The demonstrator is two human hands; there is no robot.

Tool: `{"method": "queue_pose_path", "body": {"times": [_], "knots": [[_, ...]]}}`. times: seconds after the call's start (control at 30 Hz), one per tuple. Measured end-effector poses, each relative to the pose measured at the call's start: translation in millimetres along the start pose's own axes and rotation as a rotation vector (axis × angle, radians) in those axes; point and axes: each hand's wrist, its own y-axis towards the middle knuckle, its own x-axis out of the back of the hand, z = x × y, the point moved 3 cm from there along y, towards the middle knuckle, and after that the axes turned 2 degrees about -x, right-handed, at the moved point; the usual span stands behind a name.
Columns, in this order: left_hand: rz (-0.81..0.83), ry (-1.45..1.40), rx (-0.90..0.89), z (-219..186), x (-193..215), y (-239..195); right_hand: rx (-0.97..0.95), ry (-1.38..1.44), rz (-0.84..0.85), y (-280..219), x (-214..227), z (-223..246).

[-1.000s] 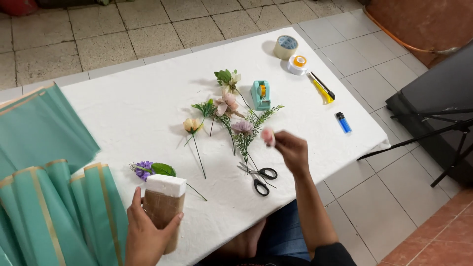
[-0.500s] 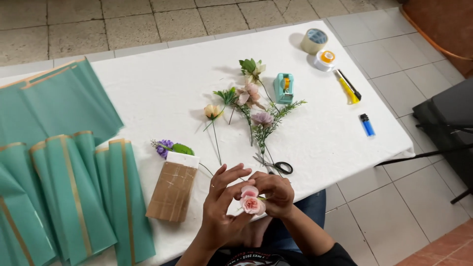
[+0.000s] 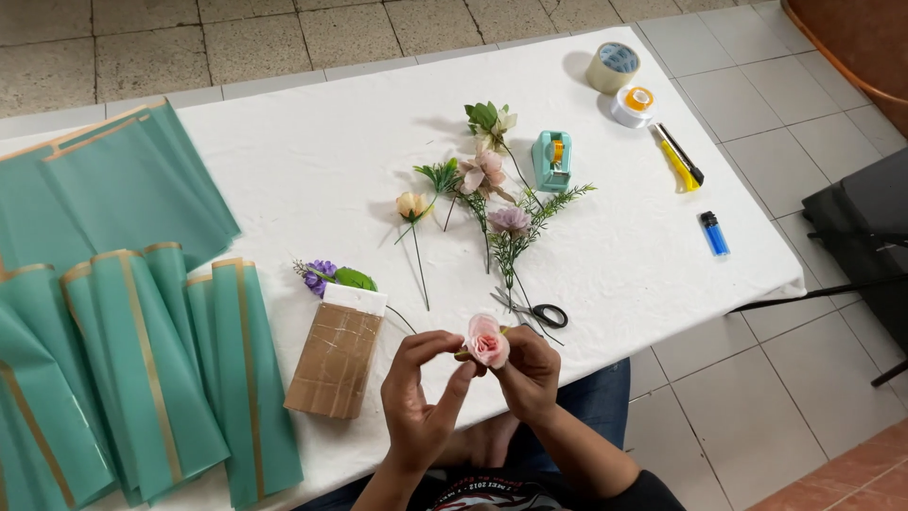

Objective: The person disassembles a small artificial flower bouquet, separates the stems and individual flowers, and begins reassembling them into a floral foam block. They use a utility knife and scissors to cut stems and remove wire, then insert flowers into the foam.

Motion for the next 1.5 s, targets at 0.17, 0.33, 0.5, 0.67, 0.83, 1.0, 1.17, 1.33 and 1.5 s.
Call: {"method": "queue_pose_path", "body": {"times": [0.17, 0.33, 0.5, 0.67, 0.83, 1.0, 1.17, 1.33, 1.5], "knots": [[0.013, 0.089, -0.042, 4, 5, -2, 0.017, -0.069, 0.055, 10, -12, 8], [0.111, 0.11, -0.049, 0, 11, 7, -0.002, -0.291, 0.089, 19, -13, 18], [0.238, 0.231, -0.11, -4, 14, 14, -0.054, -0.359, 0.123, 19, -18, 26], [0.147, 0.297, -0.206, -4, 10, 8, -0.004, -0.319, 0.072, 11, -14, 22], [0.033, 0.33, -0.295, 0, 4, -3, 0.055, -0.298, 0.04, 12, -25, 35], [-0.011, 0.346, -0.36, 5, 4, -12, 0.105, -0.284, 0.048, 10, -27, 42], [-0.021, 0.132, -0.254, 6, 2, -16, 0.02, -0.195, -0.043, 0, -21, 29], [-0.061, -0.312, 0.086, 41, 1, -40, -0.028, 0.016, -0.08, -4, -21, 17], [-0.142, -0.517, 0.197, 47, 0, -41, -0.191, 0.188, -0.103, -1, -18, 9]]}}
